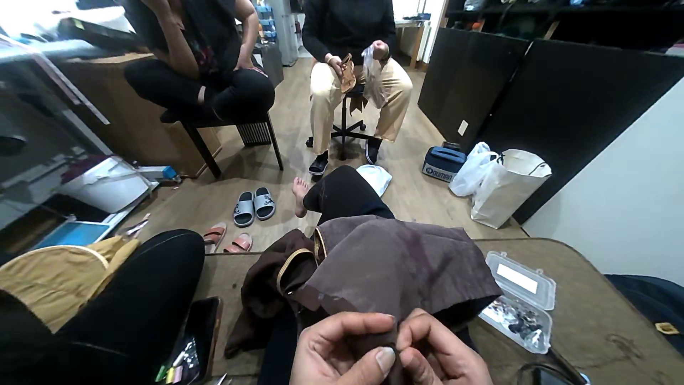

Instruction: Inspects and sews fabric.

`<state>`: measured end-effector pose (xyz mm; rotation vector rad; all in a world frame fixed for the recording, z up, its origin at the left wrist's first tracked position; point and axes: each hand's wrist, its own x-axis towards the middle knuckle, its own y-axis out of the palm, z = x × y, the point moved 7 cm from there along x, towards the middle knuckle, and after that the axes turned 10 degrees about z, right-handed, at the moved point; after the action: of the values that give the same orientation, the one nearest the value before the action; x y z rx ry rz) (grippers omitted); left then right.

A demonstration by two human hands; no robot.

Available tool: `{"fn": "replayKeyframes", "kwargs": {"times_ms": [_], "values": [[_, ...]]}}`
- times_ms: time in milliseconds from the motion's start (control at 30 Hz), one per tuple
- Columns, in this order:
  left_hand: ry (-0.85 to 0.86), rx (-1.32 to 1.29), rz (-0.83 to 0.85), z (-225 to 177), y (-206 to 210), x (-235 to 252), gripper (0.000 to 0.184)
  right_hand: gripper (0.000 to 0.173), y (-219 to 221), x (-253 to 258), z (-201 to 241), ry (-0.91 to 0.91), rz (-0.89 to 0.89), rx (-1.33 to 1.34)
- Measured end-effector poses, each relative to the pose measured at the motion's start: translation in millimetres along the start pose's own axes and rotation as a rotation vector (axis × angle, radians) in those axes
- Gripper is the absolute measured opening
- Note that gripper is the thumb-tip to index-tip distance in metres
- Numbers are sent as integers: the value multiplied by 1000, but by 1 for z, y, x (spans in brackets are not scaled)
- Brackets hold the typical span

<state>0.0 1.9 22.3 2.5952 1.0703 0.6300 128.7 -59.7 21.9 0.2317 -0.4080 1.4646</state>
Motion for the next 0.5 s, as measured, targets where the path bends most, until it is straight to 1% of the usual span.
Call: {"fn": "replayKeyframes", "kwargs": {"times_ms": [100,200,500], "values": [[2,1,-22,-1,-4,0,28,23,-1,-1,5,-65,1,-167],[-8,-8,-32,-1,-5,-2,27,20,-1,-2,9,-100,1,-249],[-33,-58,-8,-2,-2,-4,27,18,2,-2,13,-159,10,-276]]}}
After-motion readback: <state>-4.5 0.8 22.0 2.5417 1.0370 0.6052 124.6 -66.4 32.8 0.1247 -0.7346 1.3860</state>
